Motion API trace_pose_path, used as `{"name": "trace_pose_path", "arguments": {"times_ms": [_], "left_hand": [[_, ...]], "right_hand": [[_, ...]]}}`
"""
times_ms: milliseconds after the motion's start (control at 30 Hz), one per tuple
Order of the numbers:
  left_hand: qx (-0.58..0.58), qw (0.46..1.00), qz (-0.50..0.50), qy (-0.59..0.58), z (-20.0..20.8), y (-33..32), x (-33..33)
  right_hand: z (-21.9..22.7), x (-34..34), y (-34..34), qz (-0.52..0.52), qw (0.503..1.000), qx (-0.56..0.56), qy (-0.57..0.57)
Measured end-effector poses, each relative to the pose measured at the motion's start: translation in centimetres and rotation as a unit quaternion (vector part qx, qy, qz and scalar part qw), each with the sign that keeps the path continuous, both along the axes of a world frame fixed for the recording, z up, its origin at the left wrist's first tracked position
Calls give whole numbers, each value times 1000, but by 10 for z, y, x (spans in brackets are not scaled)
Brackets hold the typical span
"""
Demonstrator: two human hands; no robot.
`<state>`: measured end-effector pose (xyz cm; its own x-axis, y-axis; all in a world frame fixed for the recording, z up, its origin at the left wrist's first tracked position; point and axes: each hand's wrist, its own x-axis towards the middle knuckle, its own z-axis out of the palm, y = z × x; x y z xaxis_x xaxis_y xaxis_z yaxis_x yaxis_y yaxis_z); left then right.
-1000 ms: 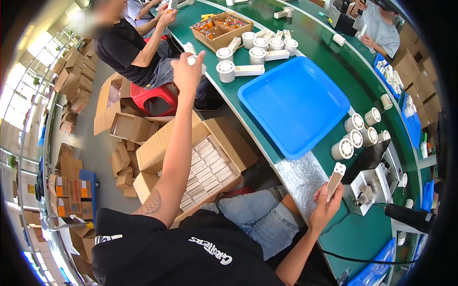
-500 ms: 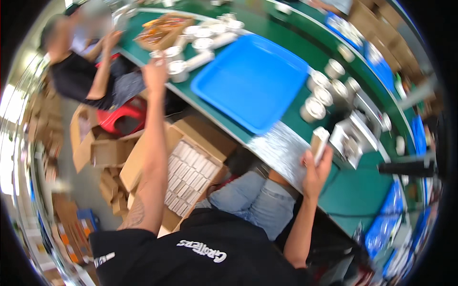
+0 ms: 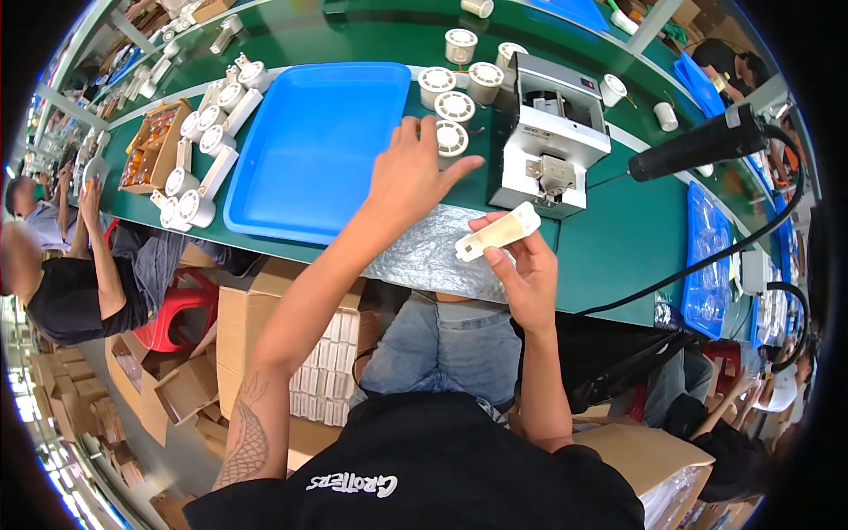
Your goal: Assemble white electrical plugs and components using an electric screwdriver on a factory production line.
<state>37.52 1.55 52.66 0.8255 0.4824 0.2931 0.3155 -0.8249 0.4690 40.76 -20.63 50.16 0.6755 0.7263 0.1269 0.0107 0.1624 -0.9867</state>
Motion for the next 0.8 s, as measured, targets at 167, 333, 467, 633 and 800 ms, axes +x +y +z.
{"name": "trace_pose_path", "arguments": {"times_ms": [167, 333, 467, 633, 800], "left_hand": [[-187, 974, -92, -88, -7, -13, -30], [-178, 965, -175, -74, -11, -30, -35], [-191, 965, -164, -79, -1, -37, -53], [-135, 975, -149, -96, -24, -48, -74], [-125, 971, -127, -157, -33, -47, -73]], "right_hand": [[8, 5, -13, -61, 993, 101, -25], [9, 21, -3, -122, 983, 138, -18], [13, 21, -8, -139, 978, 158, -10], [7, 19, -17, -152, 976, 154, 28], [7, 20, -12, -152, 978, 141, 9]]}}
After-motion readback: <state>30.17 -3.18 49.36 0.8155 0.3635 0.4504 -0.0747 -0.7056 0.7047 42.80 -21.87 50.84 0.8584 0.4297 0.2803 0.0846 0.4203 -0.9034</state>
